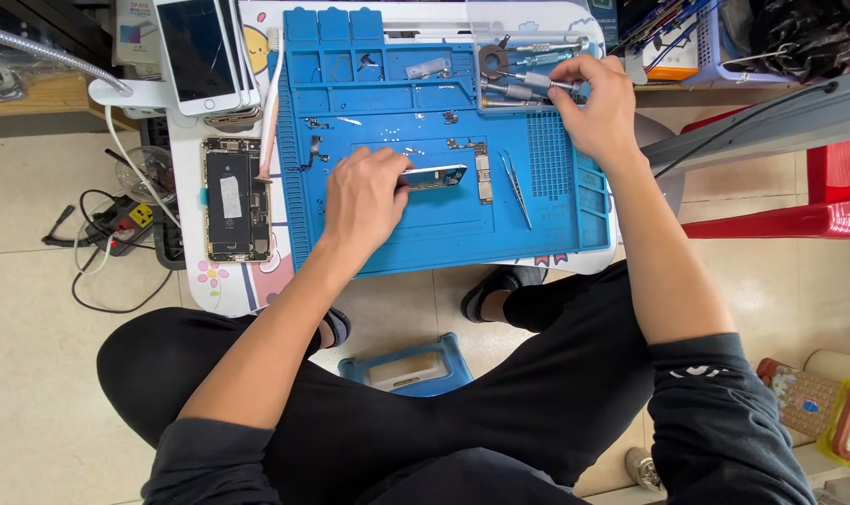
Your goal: Repairing or assembling a mobile phone motherboard by installing tiny components using tweezers and a small tool.
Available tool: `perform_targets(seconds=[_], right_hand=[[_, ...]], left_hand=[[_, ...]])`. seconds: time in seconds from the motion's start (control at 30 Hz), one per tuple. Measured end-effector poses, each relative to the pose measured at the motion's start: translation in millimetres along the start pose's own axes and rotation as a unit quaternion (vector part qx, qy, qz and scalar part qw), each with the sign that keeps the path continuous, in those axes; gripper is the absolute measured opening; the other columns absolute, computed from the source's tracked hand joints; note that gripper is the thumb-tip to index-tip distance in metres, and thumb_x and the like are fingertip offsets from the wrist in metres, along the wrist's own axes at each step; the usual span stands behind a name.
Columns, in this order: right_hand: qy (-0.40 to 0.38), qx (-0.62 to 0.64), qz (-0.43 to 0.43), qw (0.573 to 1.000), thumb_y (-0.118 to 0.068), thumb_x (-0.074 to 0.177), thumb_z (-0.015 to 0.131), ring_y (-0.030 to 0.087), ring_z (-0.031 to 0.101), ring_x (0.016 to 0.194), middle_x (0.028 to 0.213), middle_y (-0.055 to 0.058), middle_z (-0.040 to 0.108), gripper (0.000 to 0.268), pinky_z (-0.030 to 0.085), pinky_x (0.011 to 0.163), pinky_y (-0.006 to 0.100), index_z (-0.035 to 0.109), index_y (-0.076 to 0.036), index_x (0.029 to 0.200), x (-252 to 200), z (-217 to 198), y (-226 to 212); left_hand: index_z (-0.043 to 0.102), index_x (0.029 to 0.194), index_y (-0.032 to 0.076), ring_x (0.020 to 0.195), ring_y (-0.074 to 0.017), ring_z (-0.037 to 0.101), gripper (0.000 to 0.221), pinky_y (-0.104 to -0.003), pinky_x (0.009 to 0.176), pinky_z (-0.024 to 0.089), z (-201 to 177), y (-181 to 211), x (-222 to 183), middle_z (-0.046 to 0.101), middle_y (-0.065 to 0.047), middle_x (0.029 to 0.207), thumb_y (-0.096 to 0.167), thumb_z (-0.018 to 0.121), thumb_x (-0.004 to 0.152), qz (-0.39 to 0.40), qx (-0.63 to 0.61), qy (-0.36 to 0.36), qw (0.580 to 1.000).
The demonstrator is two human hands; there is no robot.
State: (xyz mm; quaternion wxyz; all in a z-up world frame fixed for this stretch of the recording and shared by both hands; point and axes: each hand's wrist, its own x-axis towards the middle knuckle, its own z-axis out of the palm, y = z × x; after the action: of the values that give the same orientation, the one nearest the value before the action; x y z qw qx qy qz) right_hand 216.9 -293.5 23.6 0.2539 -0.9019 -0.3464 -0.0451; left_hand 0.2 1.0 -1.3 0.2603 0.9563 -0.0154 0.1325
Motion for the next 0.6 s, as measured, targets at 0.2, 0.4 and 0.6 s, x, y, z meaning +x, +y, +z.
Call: perform_targets(seconds=[0.2,0.4,0.6], right_hand=[[-0.017,-0.037,-0.035,0.999,-0.007,0.109,0.071,0.027,0.059,0.101,0.109,0.009,0.077,0.014,0.046,0.079,0.044,0.078,-0.007,0.121,-2,-1,5],[0.016,-0.085,-0.058,0.995,-0.011,0.114,0.071,0.02,0.065,0.087,0.101,0.008,0.075,0.01,0.052,0.07,0.035,0.079,-0.006,0.11,-28,-25,-45],[-0.19,-0.163,0.157,0.955,-0.038,0.095,0.078,0.033,0.074,0.078,0.08,0.004,0.076,0.027,0.056,0.073,0.046,0.081,-0.012,0.099,-70,-22,-128]], left_hand=[[0.077,0.092,0.011,0.078,-0.0279,0.066,0.013,-0.045,0.068,0.053,1,10,2,0.076,-0.004,0.086,0.004,0.083,0.082,0.005,-0.004,-0.001,1.0],[0.077,0.094,0.011,0.08,-0.0298,0.065,0.017,-0.046,0.067,0.053,9,10,2,0.074,-0.004,0.087,0.006,0.085,0.08,0.017,0.0,0.011,1.0],[0.075,0.086,0.013,0.075,-0.0229,0.065,0.02,-0.038,0.072,0.056,3,13,2,0.063,0.0,0.073,0.003,0.088,0.074,0.005,-0.024,0.012,1.0]])
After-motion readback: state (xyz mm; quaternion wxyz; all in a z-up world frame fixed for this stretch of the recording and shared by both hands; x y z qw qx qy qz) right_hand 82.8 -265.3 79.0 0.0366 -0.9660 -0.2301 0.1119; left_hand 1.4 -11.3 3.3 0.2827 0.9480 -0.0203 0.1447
